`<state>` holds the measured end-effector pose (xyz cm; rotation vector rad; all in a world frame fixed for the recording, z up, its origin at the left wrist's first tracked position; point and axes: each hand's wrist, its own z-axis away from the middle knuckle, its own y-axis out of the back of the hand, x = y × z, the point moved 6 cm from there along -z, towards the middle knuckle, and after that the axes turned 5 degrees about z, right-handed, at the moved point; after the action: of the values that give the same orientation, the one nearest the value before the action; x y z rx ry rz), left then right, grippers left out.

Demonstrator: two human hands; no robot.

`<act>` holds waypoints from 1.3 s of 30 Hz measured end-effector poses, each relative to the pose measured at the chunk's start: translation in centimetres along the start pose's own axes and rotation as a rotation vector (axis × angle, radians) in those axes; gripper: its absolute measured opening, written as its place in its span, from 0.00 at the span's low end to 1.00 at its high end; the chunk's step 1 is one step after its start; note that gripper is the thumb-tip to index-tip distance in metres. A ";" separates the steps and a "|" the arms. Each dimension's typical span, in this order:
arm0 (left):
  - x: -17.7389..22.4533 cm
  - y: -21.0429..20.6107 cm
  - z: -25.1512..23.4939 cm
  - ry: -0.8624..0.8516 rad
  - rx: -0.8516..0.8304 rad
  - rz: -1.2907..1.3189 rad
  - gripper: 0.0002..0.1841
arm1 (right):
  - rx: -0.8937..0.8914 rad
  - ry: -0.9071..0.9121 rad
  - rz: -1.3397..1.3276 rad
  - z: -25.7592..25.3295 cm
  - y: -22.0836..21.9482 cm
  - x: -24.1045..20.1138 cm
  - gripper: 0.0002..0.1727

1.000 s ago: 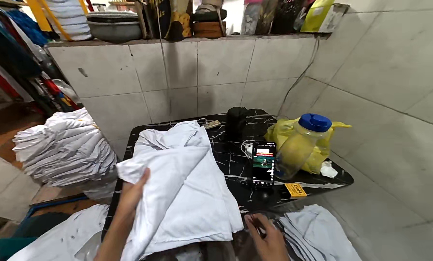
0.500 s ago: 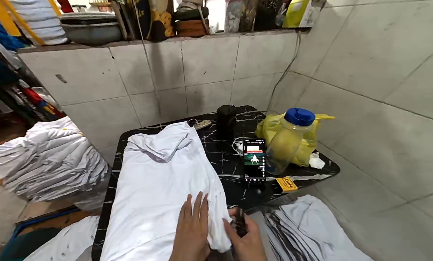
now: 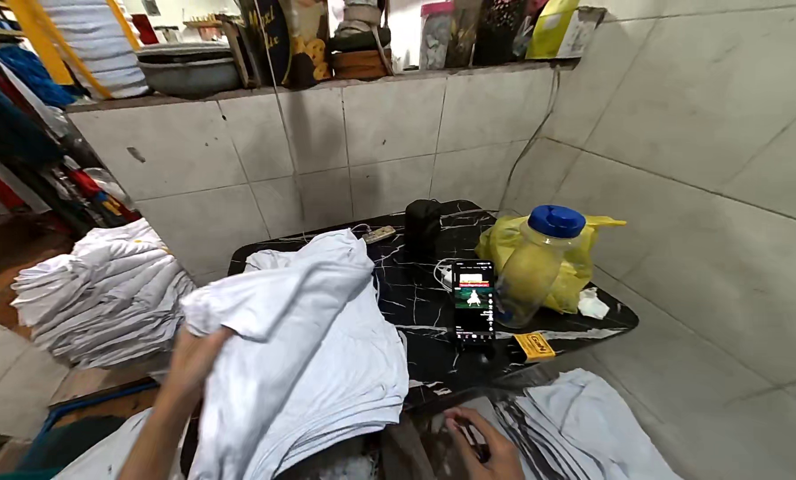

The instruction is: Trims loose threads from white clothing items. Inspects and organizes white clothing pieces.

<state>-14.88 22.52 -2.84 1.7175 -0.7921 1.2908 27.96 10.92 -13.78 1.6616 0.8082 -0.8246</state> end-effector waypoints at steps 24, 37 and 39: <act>-4.9 2.3 12.1 -0.147 -0.094 -0.802 0.57 | -0.339 0.498 0.295 0.2 -11.9 -9.7 0.20; -2.2 4.6 10.3 -0.231 0.080 -0.272 0.41 | 0.025 0.527 0.399 -0.7 -9.1 -6.8 0.21; -2.9 4.2 10.0 -0.235 0.085 -0.172 0.41 | 0.077 0.557 0.426 -1.3 -7.9 -6.4 0.19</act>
<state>-14.82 11.75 -5.95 1.9848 -0.7120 1.0318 18.10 13.11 -12.15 2.0707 0.7517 -0.0904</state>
